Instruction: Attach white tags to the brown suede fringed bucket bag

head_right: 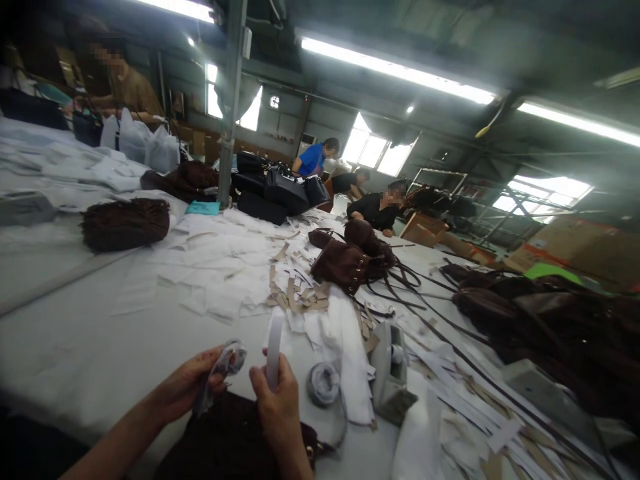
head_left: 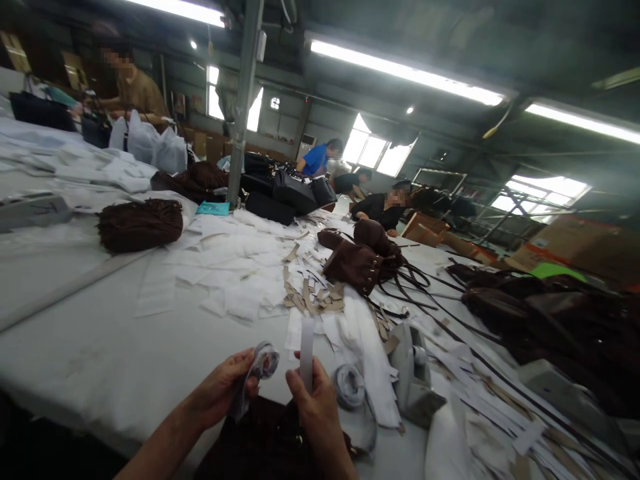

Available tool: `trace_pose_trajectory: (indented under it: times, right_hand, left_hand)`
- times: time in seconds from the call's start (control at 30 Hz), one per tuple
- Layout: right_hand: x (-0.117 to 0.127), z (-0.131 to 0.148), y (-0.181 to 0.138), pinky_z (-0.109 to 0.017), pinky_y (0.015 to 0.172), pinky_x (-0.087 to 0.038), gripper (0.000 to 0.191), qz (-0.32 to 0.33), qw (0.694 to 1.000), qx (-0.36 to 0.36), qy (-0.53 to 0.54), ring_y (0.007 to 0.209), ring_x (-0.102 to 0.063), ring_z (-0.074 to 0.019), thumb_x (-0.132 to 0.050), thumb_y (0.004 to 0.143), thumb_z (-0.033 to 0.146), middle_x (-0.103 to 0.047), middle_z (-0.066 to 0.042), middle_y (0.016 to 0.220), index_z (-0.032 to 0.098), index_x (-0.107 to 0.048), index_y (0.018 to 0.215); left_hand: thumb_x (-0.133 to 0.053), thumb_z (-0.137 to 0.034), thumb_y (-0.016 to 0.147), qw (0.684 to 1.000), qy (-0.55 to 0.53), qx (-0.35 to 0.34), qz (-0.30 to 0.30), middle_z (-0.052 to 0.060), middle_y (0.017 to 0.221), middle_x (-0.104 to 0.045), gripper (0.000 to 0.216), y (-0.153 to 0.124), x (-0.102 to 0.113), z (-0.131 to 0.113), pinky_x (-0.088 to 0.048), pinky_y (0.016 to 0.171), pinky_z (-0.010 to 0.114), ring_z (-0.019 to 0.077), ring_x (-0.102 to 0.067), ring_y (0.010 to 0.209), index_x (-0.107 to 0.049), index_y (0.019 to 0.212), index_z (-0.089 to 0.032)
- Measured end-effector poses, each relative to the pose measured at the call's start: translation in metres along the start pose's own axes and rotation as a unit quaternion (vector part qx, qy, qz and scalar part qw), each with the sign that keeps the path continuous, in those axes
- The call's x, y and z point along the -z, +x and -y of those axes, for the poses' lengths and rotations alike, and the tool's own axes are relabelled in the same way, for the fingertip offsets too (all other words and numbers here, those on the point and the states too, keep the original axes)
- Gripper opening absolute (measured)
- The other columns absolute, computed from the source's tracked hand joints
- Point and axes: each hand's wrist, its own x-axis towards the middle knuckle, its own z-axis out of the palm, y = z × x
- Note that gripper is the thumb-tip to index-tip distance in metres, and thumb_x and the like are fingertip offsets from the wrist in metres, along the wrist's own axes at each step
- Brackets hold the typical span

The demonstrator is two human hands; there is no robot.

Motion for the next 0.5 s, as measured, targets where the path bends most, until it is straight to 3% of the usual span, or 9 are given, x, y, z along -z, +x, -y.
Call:
trace_pose_trajectory:
  times: [0.1, 0.23, 0.33, 0.5]
  right_hand:
    - [-0.012, 0.008, -0.001, -0.025, 0.056, -0.04, 0.047, 0.035, 0.994, -0.016, 0.105, 0.059, -0.047, -0.0128, -0.072, 0.072, 0.044, -0.052, 0.004, 0.067, 0.014, -0.058, 0.106]
    - [-0.014, 0.014, -0.003, -0.024, 0.055, -0.039, 0.04, 0.082, 0.986, -0.005, 0.145, 0.058, -0.048, -0.0123, -0.074, 0.07, 0.043, -0.056, 0.003, 0.066, 0.014, -0.063, 0.095]
    - [-0.011, 0.016, -0.01, -0.023, 0.052, -0.036, 0.028, 0.069, 0.995, 0.02, 0.074, 0.056, -0.046, -0.0116, -0.07, 0.072, 0.037, -0.053, 0.004, 0.063, 0.016, -0.064, 0.09]
    - [-0.017, 0.017, -0.021, -0.024, 0.054, -0.033, 0.006, -0.052, 0.988, 0.072, -0.124, 0.058, -0.049, -0.0131, -0.063, 0.073, 0.024, -0.054, 0.003, 0.061, 0.018, -0.06, 0.072]
  left_hand:
    - [-0.064, -0.035, 0.085, 0.999, 0.042, 0.019, 0.022, -0.003, 0.057, -0.046, 0.025, -0.006, -0.009, 0.002, -0.033, 0.046, 0.014, 0.0035, -0.038, 0.046, -0.066, 0.095, -0.012]
    - [-0.064, -0.036, 0.086, 0.995, 0.087, 0.027, 0.03, -0.004, 0.058, -0.045, 0.033, -0.012, -0.011, 0.005, -0.032, 0.045, 0.015, 0.0037, -0.038, 0.045, -0.063, 0.11, -0.014]
    - [-0.065, -0.037, 0.085, 0.994, 0.096, 0.038, 0.044, -0.004, 0.054, -0.044, 0.032, -0.014, -0.011, 0.006, -0.032, 0.044, 0.015, 0.0034, -0.035, 0.042, -0.065, 0.106, -0.013]
    - [-0.069, -0.036, 0.081, 0.988, 0.142, 0.047, 0.05, 0.0, 0.065, -0.054, 0.025, -0.019, -0.022, 0.005, -0.033, 0.043, 0.015, 0.0033, -0.041, 0.044, -0.067, 0.092, -0.013]
